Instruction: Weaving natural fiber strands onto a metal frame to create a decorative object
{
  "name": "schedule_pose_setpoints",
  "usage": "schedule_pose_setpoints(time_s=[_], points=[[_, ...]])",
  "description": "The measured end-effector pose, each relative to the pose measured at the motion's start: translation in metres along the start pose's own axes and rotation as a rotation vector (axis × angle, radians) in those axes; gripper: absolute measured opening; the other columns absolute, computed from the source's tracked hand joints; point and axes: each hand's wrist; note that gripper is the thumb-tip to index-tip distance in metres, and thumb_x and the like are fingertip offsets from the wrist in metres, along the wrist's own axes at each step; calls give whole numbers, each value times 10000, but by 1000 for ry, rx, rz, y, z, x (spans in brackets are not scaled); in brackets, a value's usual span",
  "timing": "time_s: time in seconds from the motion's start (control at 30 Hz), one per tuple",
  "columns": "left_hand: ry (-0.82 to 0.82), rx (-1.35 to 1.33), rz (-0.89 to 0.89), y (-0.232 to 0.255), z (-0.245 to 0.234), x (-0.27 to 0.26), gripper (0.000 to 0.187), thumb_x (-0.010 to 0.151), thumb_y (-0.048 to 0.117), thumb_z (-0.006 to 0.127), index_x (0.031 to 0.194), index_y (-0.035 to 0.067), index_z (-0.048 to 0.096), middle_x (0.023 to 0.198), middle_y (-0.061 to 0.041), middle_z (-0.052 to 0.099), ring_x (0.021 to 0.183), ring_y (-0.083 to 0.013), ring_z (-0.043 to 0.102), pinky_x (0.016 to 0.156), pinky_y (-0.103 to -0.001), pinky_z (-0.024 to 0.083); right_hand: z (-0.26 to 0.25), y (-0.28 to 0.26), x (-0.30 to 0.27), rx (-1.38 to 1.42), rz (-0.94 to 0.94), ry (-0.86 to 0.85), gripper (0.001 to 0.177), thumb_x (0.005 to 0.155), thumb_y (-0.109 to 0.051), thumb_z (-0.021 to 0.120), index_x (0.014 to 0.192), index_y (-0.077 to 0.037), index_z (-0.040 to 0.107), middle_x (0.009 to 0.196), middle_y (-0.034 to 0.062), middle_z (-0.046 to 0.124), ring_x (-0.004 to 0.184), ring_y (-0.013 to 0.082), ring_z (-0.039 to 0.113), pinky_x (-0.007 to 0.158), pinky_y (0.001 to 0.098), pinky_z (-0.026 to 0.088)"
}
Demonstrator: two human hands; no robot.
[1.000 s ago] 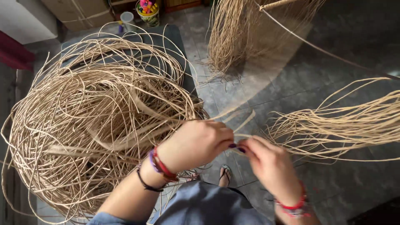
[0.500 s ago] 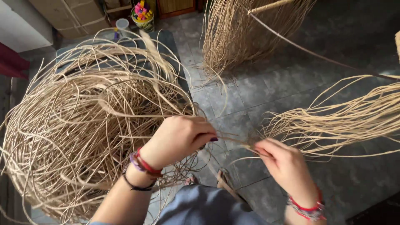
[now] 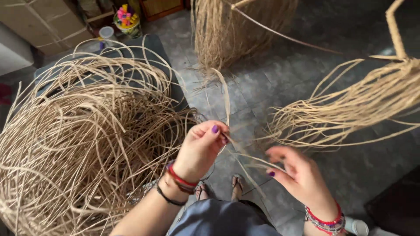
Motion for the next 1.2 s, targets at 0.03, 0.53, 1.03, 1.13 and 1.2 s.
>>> schedule_pose_setpoints(time_s=[0.03, 0.53, 1.03, 1.13, 1.2], points=[[-6, -1, -10, -2, 11, 0, 170, 981, 110, 685, 1018, -52, 724, 854, -109, 719, 750, -135, 664, 746, -210, 533, -3, 3, -5, -1, 7, 8, 401, 791, -183, 812, 1179, -177, 708, 876, -88, 792, 480, 44, 309, 458, 224, 334], [-235, 675, 26, -112, 113, -15, 236, 993, 188, 673, 1167, 49, 753, 984, -98, 679, 774, -129, 678, 742, -231, 649, -41, 13, -68, -39, -198, 430, 161, 993, -148, 601, 937, -58, 721, 845, 29, 679, 689, 153, 618, 626, 264, 465], [431, 656, 393, -214, 127, 13, 218, 976, 213, 679, 1076, 36, 758, 908, -72, 768, 741, -117, 666, 724, -234, 519, -216, 190, -180, 18, 188, 74, 256, 943, -93, 603, 938, -53, 855, 990, 11, 864, 921, 109, 802, 863, 228, 580], [472, 762, 270, -227, 135, 4, 244, 971, 289, 659, 1071, 92, 763, 920, -39, 774, 854, -84, 655, 785, -230, 461, -236, 200, -195, -89, 140, 56, 219, 932, -90, 617, 863, -53, 821, 899, -4, 847, 785, 81, 782, 711, 212, 587], [375, 1634, 778, -226, 155, 5, 351, 990, 144, 678, 1315, 71, 565, 1309, -122, 609, 1246, -333, 549, 1123, -461, 352, -246, 197, -191, -136, 51, 48, 188, 923, -100, 645, 824, -83, 804, 813, -27, 810, 631, 66, 669, 581, 223, 493]])
Point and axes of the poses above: each hand's wrist, its own x-axis towards the middle knuckle, its own z-axis out of the palm, y = z × x
